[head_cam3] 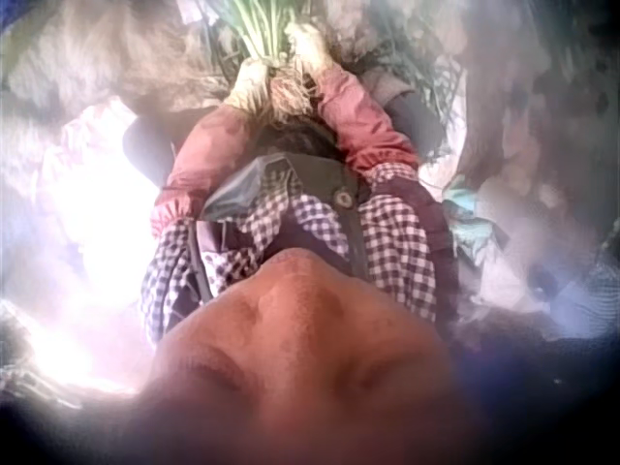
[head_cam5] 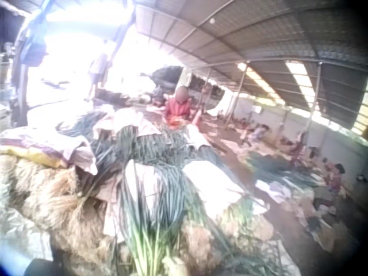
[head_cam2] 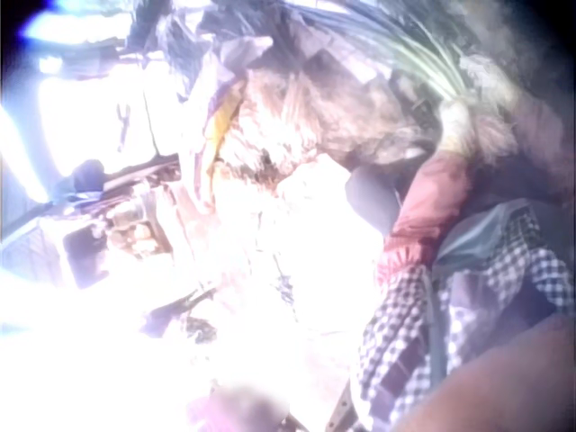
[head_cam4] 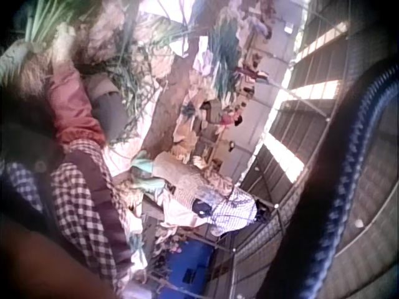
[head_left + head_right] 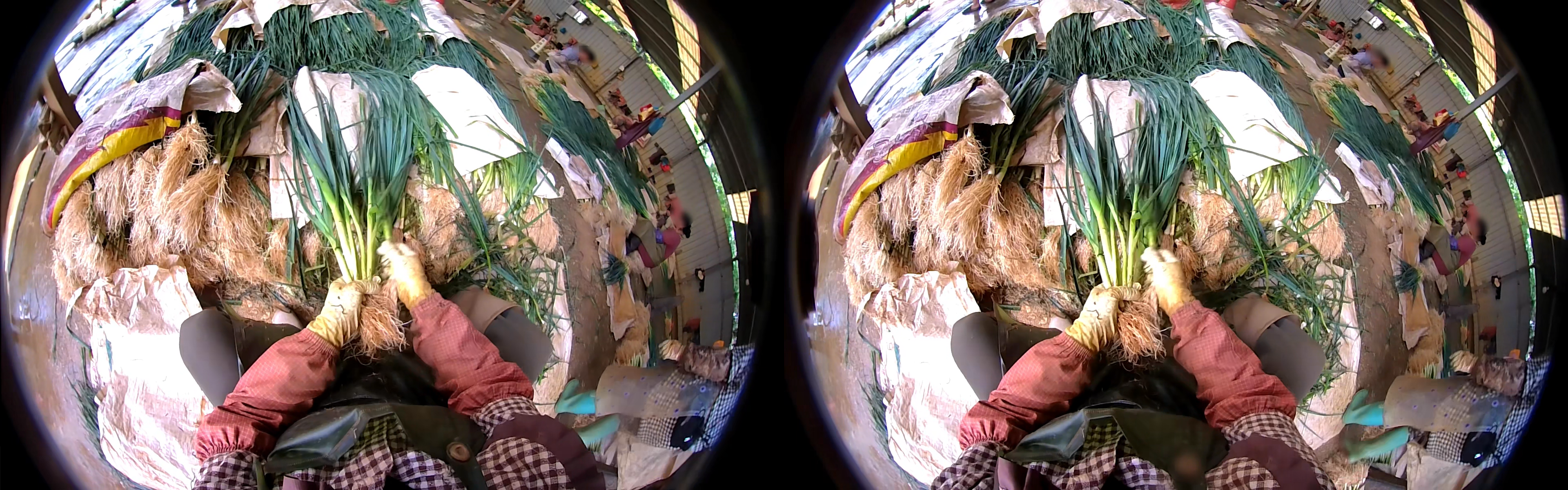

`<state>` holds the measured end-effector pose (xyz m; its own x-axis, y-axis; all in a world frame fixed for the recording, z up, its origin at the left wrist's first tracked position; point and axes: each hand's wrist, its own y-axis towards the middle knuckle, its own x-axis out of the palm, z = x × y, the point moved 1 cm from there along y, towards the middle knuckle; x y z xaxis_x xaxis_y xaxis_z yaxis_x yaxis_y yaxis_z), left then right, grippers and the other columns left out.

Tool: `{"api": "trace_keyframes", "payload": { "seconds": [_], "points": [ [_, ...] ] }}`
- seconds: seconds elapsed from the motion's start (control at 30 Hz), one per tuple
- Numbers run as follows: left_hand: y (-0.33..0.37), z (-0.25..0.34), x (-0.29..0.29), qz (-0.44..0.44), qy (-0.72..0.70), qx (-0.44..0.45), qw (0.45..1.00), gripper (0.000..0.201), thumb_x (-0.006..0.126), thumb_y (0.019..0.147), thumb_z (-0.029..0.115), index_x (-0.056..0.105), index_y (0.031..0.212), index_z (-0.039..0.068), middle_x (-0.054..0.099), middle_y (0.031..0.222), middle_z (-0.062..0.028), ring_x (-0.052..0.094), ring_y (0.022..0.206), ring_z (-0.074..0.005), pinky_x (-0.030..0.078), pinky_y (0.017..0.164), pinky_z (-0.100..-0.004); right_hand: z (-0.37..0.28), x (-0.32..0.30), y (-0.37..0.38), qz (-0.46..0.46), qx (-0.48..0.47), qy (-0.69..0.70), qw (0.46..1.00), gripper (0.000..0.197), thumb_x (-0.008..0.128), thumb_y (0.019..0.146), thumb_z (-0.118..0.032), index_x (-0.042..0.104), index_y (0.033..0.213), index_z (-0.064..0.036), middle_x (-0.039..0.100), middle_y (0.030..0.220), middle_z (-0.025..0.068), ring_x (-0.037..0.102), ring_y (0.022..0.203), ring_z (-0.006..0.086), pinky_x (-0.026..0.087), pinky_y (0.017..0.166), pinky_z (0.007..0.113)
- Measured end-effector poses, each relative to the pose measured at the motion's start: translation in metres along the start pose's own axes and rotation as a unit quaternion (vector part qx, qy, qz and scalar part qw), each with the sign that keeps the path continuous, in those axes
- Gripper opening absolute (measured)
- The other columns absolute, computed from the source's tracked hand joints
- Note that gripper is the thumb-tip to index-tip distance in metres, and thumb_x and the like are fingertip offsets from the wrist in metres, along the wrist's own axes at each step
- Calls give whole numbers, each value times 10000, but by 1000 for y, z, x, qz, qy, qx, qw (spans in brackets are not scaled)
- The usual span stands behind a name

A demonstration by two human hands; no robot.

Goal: The person cleans green onions by hand, peeling away dry or dirty outer layers from the bulbs and stalks, and then covers a bundle with a large white sheet.

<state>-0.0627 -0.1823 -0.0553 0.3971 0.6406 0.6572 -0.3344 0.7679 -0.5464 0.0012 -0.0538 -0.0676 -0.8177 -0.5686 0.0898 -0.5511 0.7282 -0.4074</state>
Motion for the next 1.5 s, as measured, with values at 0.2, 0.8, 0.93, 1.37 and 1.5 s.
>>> {"api": "trace_keyframes", "payload": {
  "seconds": [0.2,0.8,0.93,1.37,1.5],
  "points": [
    [-5,5,5,-6,-14,-14,1000,145,607,716,-32,579,857,-51,601,681,-109,594,586,-191,478,502,-285,-38,-57,62,187,-241,-452,838,374,538,834,-339,539,1014,-11,580,878,107,568,759,193,471,607,337],
    [5,7,-6,18,-13,-44,999,98,538,695,-15,556,782,-56,542,626,-107,546,522,-219,478,486,-322,-31,13,-77,-93,-257,-207,939,146,520,864,-111,590,840,14,591,764,43,541,668,90,431,609,234],
    [1,3,2,-8,5,-45,999,116,444,753,16,527,791,-55,535,648,-114,542,540,-224,483,487,-317,-43,-6,-93,-210,-101,-45,972,177,458,904,-140,543,896,14,560,769,45,530,659,108,445,646,232],
    [4,-5,11,53,204,35,977,158,648,692,45,607,832,-14,532,576,-22,418,402,-103,366,394,-229,-28,-1,72,61,-40,-89,993,579,690,692,-383,568,1043,61,616,927,154,597,792,236,486,657,310],
    [-3,4,15,51,190,21,980,143,607,760,116,626,763,-26,462,521,-5,431,458,-104,350,442,-242,-53,15,26,123,-135,-263,947,320,585,757,-303,594,876,-6,609,876,194,582,780,331,458,707,369]
  ]
}}
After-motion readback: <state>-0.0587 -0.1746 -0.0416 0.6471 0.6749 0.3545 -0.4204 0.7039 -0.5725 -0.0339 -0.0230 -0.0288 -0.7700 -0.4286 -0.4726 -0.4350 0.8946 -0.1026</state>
